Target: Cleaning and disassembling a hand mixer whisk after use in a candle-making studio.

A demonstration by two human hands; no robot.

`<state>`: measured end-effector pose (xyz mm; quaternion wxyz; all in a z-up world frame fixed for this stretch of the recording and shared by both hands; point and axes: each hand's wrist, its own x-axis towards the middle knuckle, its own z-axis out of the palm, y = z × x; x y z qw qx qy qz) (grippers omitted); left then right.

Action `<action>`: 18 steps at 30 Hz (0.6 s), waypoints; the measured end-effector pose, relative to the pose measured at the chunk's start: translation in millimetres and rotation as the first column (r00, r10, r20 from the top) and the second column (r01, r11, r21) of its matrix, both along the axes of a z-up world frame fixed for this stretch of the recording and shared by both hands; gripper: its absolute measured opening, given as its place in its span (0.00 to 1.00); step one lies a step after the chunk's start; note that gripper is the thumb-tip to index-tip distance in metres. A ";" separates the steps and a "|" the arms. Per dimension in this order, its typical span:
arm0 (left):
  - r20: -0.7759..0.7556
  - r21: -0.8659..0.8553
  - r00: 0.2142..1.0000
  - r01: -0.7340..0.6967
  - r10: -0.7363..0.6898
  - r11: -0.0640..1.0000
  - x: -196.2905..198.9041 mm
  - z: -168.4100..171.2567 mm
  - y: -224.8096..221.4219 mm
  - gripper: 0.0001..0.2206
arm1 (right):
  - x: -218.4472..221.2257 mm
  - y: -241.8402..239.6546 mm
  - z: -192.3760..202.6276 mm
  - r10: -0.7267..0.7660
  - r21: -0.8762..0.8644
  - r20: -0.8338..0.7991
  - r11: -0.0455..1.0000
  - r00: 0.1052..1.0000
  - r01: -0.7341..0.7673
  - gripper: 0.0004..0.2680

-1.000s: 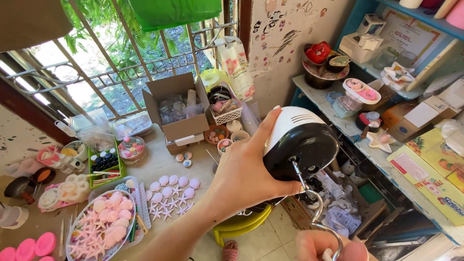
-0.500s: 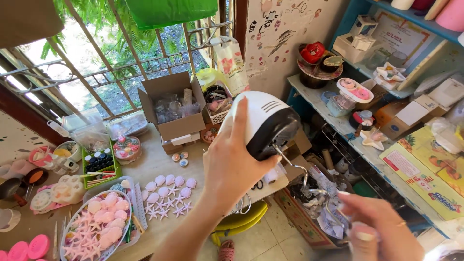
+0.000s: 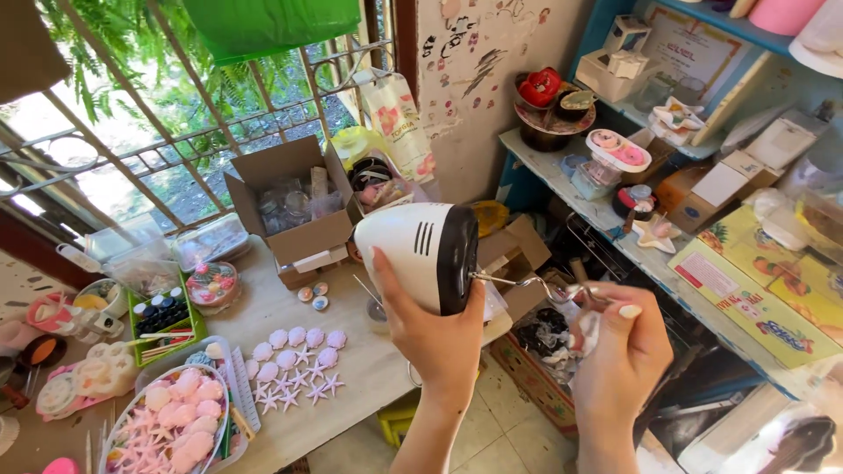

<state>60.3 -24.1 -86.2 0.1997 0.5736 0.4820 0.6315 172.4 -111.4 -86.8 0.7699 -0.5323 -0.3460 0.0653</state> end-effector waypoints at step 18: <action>0.136 0.014 0.986 -0.098 0.095 0.995 3.4 -23.1 -2.0 0.54 | 2.5 27.9 -16.8 0.099 0.252 -0.026 0.964 0.995 -0.089 0.16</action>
